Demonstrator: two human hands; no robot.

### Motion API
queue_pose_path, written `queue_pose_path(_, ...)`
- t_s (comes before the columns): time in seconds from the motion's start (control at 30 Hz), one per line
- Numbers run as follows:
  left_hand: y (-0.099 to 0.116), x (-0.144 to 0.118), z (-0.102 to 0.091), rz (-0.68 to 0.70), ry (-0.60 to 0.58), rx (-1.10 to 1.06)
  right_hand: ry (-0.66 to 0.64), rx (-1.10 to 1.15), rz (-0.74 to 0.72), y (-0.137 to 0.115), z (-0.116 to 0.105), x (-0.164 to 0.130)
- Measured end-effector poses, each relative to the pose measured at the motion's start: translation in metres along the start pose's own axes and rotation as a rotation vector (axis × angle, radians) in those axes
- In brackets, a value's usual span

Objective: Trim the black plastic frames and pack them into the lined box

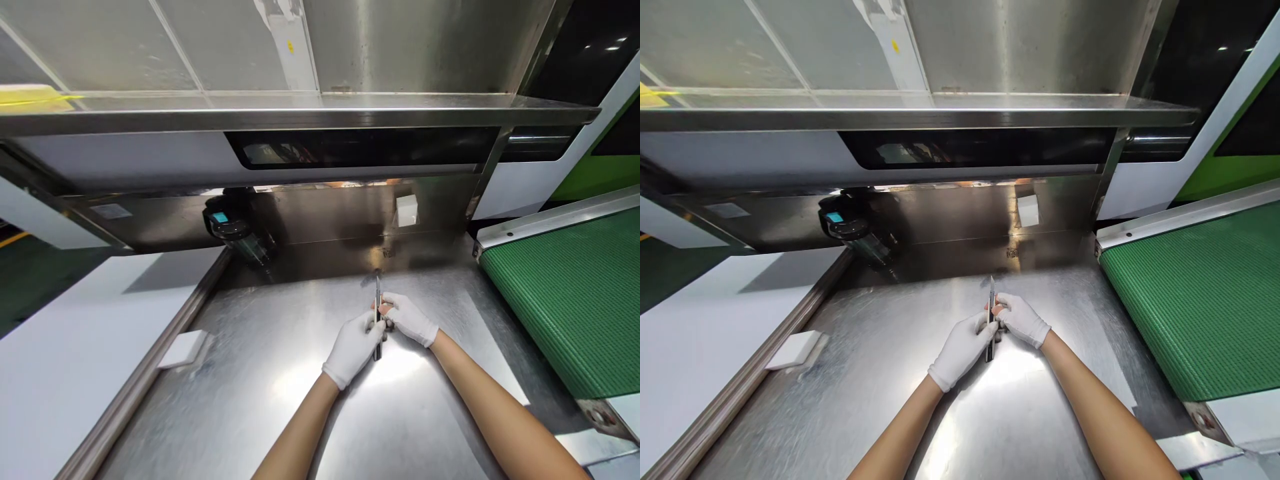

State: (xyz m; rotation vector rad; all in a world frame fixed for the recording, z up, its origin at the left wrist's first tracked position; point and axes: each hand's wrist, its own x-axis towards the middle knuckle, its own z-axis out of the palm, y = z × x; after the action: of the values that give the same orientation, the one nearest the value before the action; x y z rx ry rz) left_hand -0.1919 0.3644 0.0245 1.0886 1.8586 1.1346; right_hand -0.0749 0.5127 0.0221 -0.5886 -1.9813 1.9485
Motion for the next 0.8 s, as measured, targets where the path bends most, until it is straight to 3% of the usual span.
queue_pose_path(0.8, 0.008, -0.005, 0.003, -0.003, -0.007, -0.076, 0.034, -0.050, -0.071, 0.000, -0.002, -0.001)
